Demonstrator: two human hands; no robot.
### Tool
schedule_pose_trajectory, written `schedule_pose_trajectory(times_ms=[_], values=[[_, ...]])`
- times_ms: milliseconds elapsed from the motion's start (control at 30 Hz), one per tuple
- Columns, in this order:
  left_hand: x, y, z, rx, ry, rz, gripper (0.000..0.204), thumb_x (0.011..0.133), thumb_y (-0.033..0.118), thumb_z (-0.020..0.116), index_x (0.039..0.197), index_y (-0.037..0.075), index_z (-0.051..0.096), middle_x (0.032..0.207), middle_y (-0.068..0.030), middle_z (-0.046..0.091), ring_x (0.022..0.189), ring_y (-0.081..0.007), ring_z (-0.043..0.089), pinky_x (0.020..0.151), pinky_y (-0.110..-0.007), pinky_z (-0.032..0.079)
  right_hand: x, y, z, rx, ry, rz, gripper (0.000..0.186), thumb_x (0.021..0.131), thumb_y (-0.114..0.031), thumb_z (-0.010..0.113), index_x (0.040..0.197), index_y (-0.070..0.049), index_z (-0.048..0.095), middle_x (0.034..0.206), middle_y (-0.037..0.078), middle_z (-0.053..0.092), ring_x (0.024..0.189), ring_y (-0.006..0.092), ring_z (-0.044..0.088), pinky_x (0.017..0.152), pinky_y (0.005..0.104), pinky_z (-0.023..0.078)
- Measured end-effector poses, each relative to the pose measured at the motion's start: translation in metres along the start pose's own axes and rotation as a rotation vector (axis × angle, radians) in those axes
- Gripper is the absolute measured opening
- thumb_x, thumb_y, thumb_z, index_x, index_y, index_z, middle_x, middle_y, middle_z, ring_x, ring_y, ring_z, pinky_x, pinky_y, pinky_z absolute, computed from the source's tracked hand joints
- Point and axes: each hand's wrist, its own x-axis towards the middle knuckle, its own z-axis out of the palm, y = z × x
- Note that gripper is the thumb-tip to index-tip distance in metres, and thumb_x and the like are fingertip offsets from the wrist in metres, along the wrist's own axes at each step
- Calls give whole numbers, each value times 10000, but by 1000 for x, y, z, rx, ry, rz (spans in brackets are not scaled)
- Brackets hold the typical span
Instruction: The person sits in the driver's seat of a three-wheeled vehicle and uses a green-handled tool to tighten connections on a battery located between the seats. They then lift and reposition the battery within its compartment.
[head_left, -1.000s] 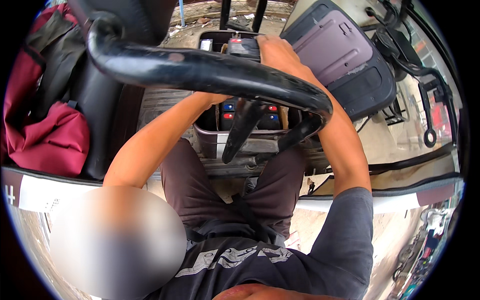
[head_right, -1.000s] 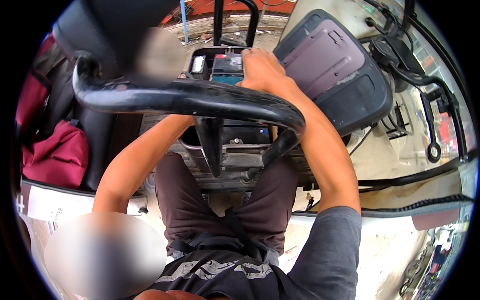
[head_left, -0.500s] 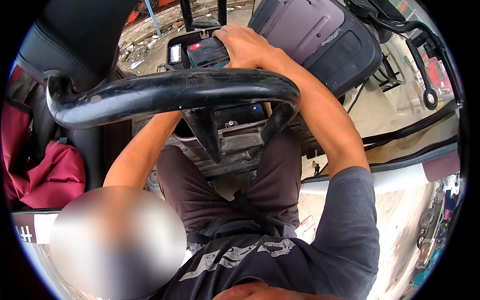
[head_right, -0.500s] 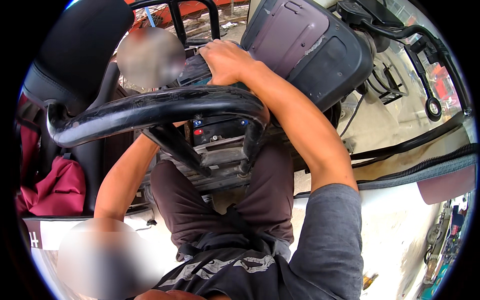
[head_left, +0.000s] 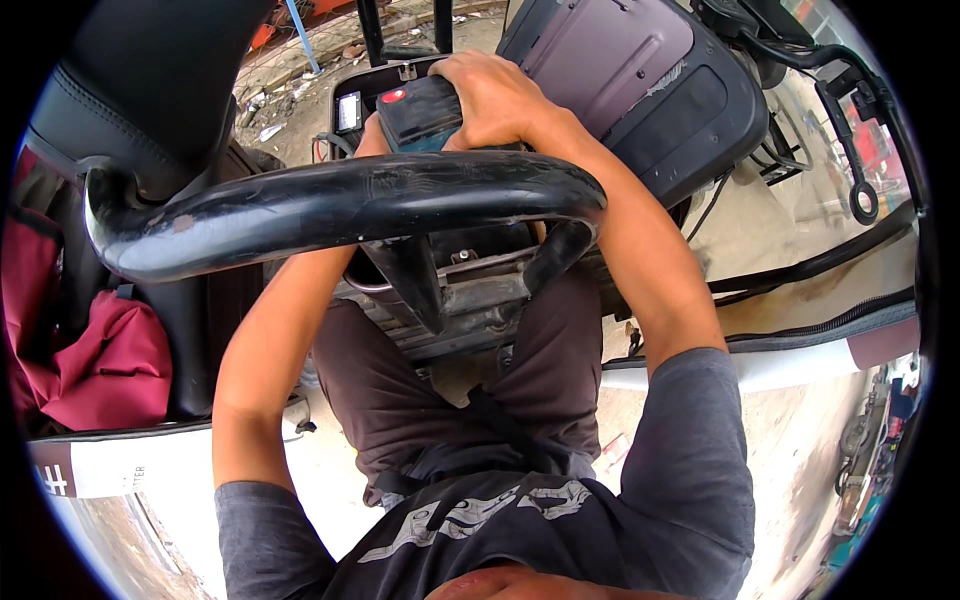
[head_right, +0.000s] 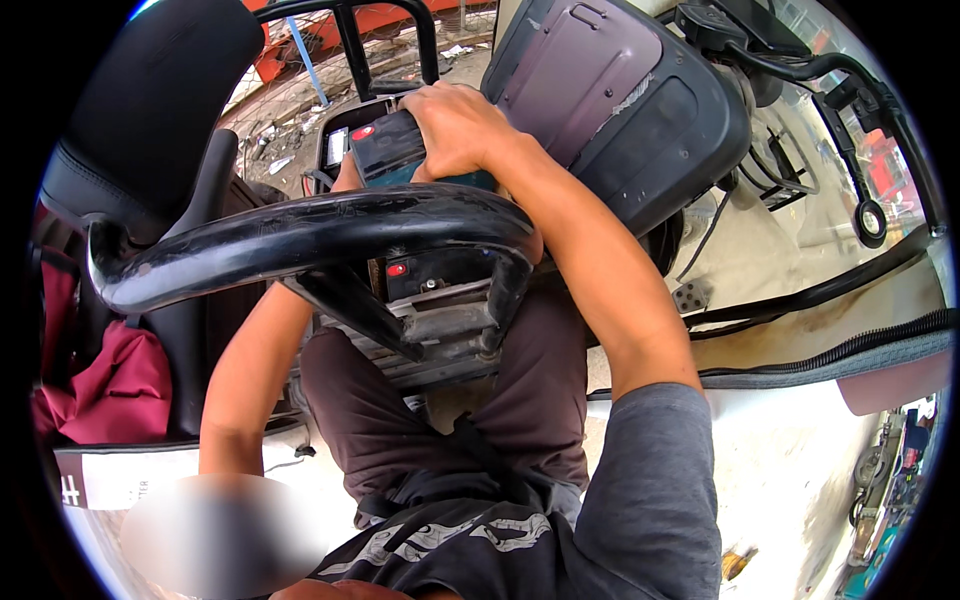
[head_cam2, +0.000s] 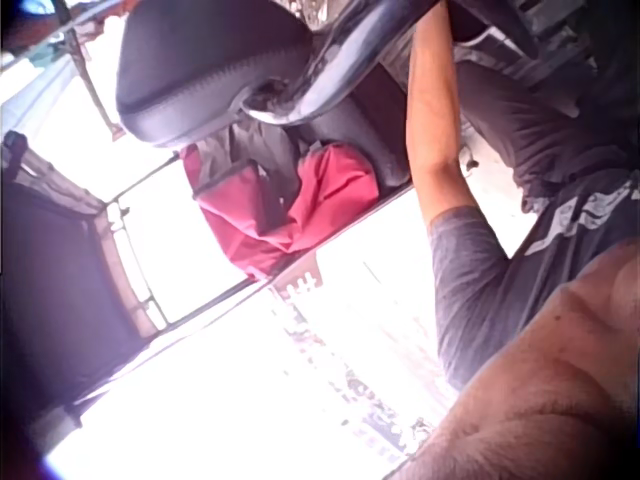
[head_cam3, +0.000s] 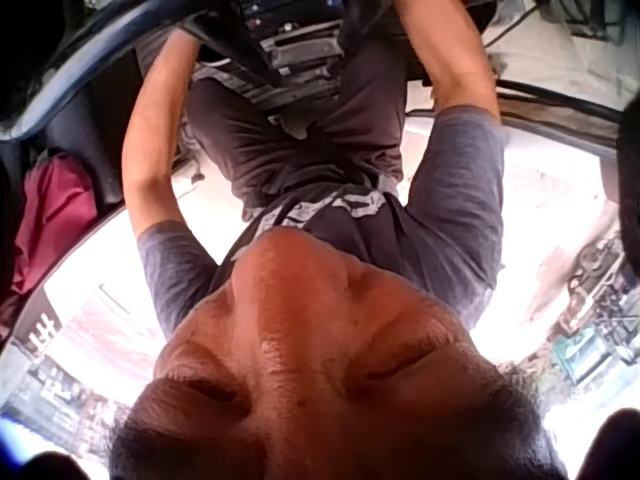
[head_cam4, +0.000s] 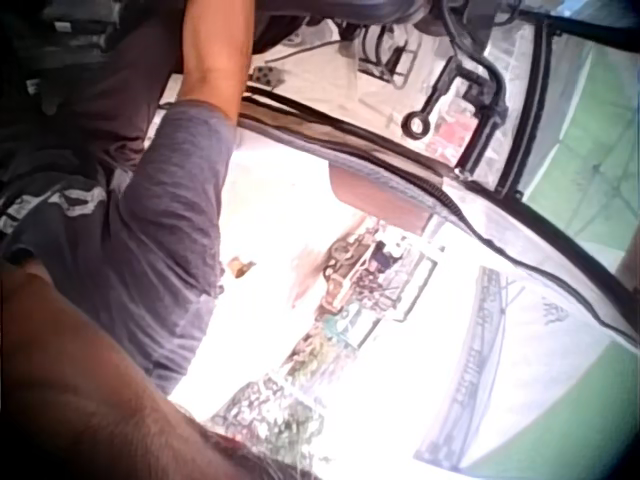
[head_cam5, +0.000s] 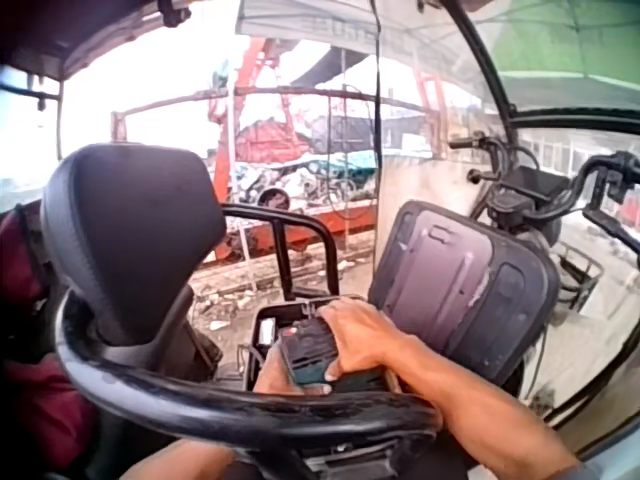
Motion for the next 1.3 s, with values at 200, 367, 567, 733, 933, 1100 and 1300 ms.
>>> schedule_pose_trajectory(times_ms=[200,367,567,733,933,1100,1300], values=[[16,4,5,-175,54,-1,934,583,244,1000,1319,-21,490,1178,-153,664,1095,-207,633,1007,-354,481,-15,-5,10,-50,203,45,817,539,-341,931,1210,26,642,1185,198,660,1191,379,575,1057,453,440],[12,15,0,-3,83,33,872,588,276,1000,1259,-21,530,1126,-139,682,1030,-196,648,965,-348,498,-26,-13,8,-18,228,82,815,553,-328,921,1217,54,643,1181,205,662,1203,373,570,1068,452,423],[18,-3,-7,-182,47,9,864,556,229,992,1242,-40,541,1108,-143,690,1016,-194,661,943,-346,515,-14,-18,12,-15,177,111,930,514,-372,947,1282,45,630,1190,211,659,1198,387,577,1063,468,438],[28,-34,-20,-422,-54,54,845,575,108,923,1293,-76,518,1162,-176,684,1050,-235,671,971,-371,519,-4,-14,7,4,138,148,1039,499,-453,962,1349,25,603,1212,211,637,1218,401,572,1066,476,441],[25,-26,-17,-487,-24,13,751,636,0,855,1305,-72,520,1187,-182,683,1088,-262,658,1015,-392,491,-28,35,54,737,599,516,1024,666,-637,872,1363,52,578,1188,245,678,1194,377,616,1004,415,483],[24,-13,-20,-471,-49,51,719,677,-58,834,1326,-47,524,1198,-161,685,1121,-262,639,1044,-392,459,-22,40,60,1525,433,519,826,814,-644,775,1195,80,668,1108,182,698,1046,250,656,927,384,516],[27,-6,-19,-433,-22,-165,707,717,-53,794,1364,-24,513,1227,-160,670,1160,-270,623,1055,-400,451,-8,43,76,1272,545,561,714,826,-581,789,1105,72,708,937,129,710,877,193,662,776,355,533]])
